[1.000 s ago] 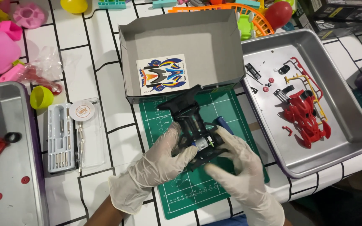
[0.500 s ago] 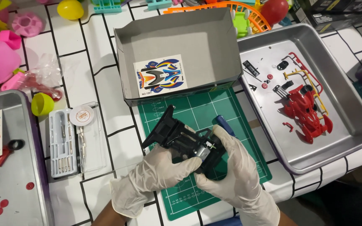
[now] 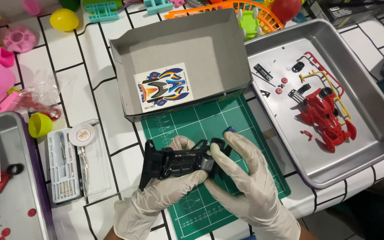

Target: The person assembles a toy car chassis on a green cutting mat. They use a screwdriver to tighten screws on the black plastic frame, insert two AA batteries into the battery compartment, and attach a black plastic cover to secure the batteries.

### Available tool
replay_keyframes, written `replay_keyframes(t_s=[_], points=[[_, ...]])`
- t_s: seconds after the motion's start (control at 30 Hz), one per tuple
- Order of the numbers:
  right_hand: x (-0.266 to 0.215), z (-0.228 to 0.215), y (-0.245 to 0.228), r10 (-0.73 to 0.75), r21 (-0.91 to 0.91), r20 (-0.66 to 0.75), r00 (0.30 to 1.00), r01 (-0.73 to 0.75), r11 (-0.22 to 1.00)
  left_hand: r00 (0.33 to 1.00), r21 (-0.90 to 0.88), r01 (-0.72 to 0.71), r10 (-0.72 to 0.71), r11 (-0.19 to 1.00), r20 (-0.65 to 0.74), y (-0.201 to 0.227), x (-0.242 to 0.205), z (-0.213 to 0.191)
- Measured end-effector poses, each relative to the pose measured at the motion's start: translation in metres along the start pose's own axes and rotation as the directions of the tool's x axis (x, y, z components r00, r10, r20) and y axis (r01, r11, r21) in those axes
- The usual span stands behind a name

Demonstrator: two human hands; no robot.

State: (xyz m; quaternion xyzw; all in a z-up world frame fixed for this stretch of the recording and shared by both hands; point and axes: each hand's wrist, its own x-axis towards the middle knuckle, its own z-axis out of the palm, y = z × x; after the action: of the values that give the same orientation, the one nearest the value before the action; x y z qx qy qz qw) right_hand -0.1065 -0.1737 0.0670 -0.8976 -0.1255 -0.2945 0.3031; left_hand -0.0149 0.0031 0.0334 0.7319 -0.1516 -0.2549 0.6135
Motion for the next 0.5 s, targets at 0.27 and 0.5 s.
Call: replay_keyframes(t_s=[0.27,0.5], points=[[0.005,0.000,-0.002,0.110,0.129,0.031,0.993,-0.113,0.985,0.990,-0.327,0.001,0.046,0.945,0.134,-0.003,-0.001,0.000],[0.004,0.001,0.002,0.044,0.135,0.089,0.995,-0.056,0.989,0.999,-0.159,-0.003,0.012,0.987,0.053,-0.002,-0.001,0.005]])
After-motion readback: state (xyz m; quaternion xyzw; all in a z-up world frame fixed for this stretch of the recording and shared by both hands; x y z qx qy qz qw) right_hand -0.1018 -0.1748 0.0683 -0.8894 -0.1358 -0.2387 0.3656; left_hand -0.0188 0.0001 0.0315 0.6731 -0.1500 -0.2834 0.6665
